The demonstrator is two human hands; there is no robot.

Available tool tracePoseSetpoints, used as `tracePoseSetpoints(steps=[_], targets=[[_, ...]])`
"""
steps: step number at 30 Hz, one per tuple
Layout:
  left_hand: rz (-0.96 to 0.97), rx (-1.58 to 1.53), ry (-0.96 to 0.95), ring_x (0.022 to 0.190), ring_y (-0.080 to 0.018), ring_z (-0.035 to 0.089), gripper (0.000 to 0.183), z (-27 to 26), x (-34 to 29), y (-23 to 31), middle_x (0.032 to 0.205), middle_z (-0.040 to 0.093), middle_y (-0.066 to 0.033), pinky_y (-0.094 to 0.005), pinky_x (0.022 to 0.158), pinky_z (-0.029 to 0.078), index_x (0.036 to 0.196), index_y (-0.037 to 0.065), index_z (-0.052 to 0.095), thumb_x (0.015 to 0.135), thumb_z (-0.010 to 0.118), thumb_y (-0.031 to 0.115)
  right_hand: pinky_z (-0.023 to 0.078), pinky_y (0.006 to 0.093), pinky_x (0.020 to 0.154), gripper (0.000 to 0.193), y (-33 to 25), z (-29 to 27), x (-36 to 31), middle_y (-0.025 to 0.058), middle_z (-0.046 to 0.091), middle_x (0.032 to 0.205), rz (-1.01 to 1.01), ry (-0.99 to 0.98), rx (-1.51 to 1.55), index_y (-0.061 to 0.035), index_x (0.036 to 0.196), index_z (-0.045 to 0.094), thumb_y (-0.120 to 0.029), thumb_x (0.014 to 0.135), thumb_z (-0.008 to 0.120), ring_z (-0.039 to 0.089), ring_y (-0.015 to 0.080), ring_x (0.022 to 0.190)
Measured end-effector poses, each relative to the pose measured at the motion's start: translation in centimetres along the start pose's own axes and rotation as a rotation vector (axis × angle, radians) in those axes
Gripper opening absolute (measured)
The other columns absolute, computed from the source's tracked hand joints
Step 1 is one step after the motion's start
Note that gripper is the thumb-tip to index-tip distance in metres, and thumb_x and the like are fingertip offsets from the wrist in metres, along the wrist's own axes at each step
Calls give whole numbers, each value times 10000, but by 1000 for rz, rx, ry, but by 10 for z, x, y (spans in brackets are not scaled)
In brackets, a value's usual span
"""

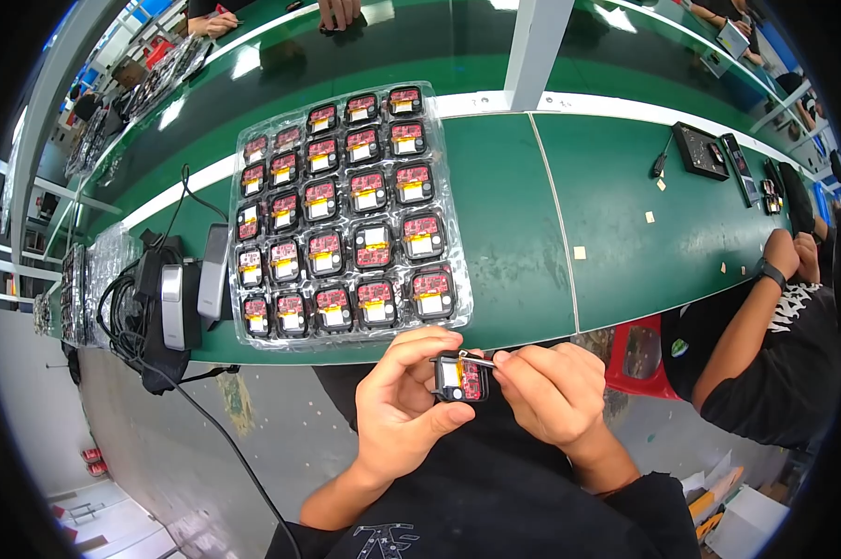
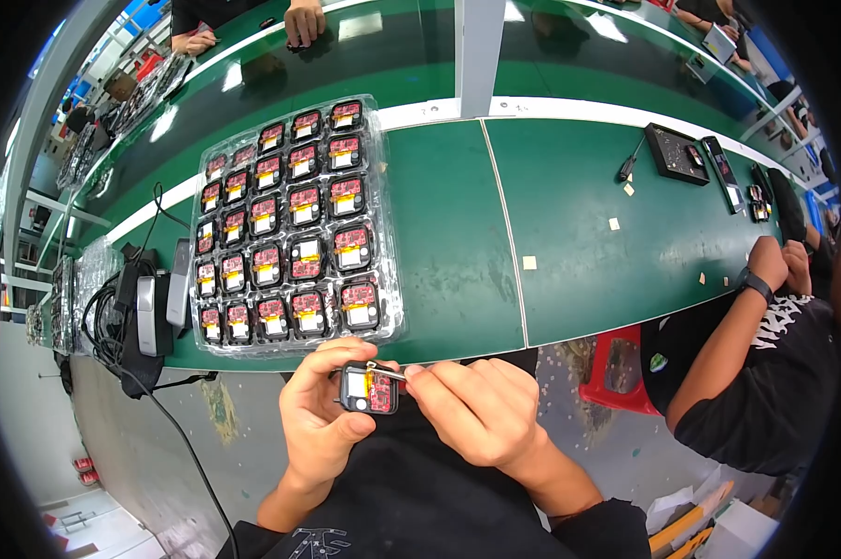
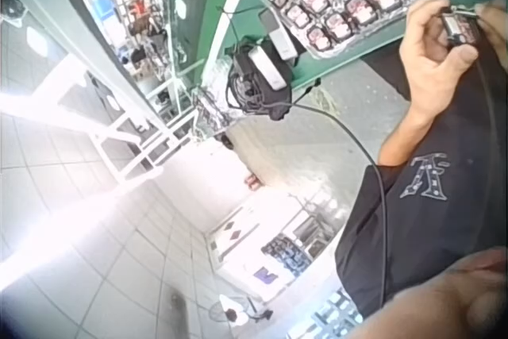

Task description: The recorder uses tweezers to assemble or repair small electronic devices (smartwatches) at a factory workbench.

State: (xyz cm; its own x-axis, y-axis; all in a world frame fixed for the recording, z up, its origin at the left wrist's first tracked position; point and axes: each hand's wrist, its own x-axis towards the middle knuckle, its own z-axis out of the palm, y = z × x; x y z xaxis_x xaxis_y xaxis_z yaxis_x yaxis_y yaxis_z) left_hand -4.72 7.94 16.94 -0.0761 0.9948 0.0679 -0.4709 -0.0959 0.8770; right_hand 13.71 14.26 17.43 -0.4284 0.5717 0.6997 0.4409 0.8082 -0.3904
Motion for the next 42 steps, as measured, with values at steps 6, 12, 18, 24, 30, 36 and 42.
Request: tracePoseSetpoints(steps=[6, 12, 18, 24, 30, 36, 42], targets=[[5, 14, -1, 1251, -260, 581, 610, -3, 0, -1, 1382, 487, -153, -393, 1052, 500, 1331, -58, 555, 814, 863, 44, 488, 309, 520, 178, 4, 4, 0, 86, 690, 834, 158, -21, 247, -10, 924, 734, -33, 770, 820, 642, 203, 616], [13, 41, 4, 1252, -236, 561, 600, -2, 0, 0, 1376, 486, -143, -388, 1041, 508, 1326, -53, 560, 813, 860, 29, 515, 312, 538, 190, 4, 3, 2, 82, 683, 824, 211, -44, 274, -12, 923, 735, -20, 753, 820, 657, 205, 630], [21, 77, 12, 1237, -228, 570, 581, -2, 1, -1, 1367, 485, -137, -377, 1031, 513, 1322, -50, 562, 816, 845, -6, 455, 305, 497, 208, 6, 5, 1, 75, 673, 832, 100, -30, 133, -11, 926, 730, -25, 741, 824, 600, 186, 560], [6, 64, 21, 1215, -220, 580, 572, 0, 2, 0, 1365, 483, -129, -368, 1024, 515, 1322, -48, 561, 819, 834, -26, 437, 302, 488, 212, 7, 5, -2, 73, 668, 828, 70, -12, 85, -8, 928, 731, -36, 741, 826, 593, 183, 553], [-10, 53, 16, 1213, -208, 577, 565, 0, 2, -1, 1364, 479, -121, -360, 1024, 513, 1317, -42, 561, 824, 835, -19, 439, 301, 491, 200, 4, 3, -1, 81, 670, 829, 70, -2, 62, -8, 920, 734, -32, 742, 823, 597, 188, 557], [-40, 12, 20, 1207, -190, 573, 553, 2, 2, 0, 1357, 488, -112, -339, 1005, 514, 1311, -31, 565, 830, 837, -7, 444, 302, 499, 197, 3, 2, -1, 80, 658, 817, 77, -9, 51, -1, 914, 730, -29, 742, 822, 594, 190, 559], [-56, 21, 29, 1165, -169, 589, 541, 0, 1, 0, 1355, 498, -115, -317, 950, 521, 1301, -29, 562, 835, 834, -4, 442, 305, 504, 209, 4, 5, -2, 76, 646, 809, 63, -11, 35, -2, 918, 724, -28, 736, 824, 591, 189, 565]])
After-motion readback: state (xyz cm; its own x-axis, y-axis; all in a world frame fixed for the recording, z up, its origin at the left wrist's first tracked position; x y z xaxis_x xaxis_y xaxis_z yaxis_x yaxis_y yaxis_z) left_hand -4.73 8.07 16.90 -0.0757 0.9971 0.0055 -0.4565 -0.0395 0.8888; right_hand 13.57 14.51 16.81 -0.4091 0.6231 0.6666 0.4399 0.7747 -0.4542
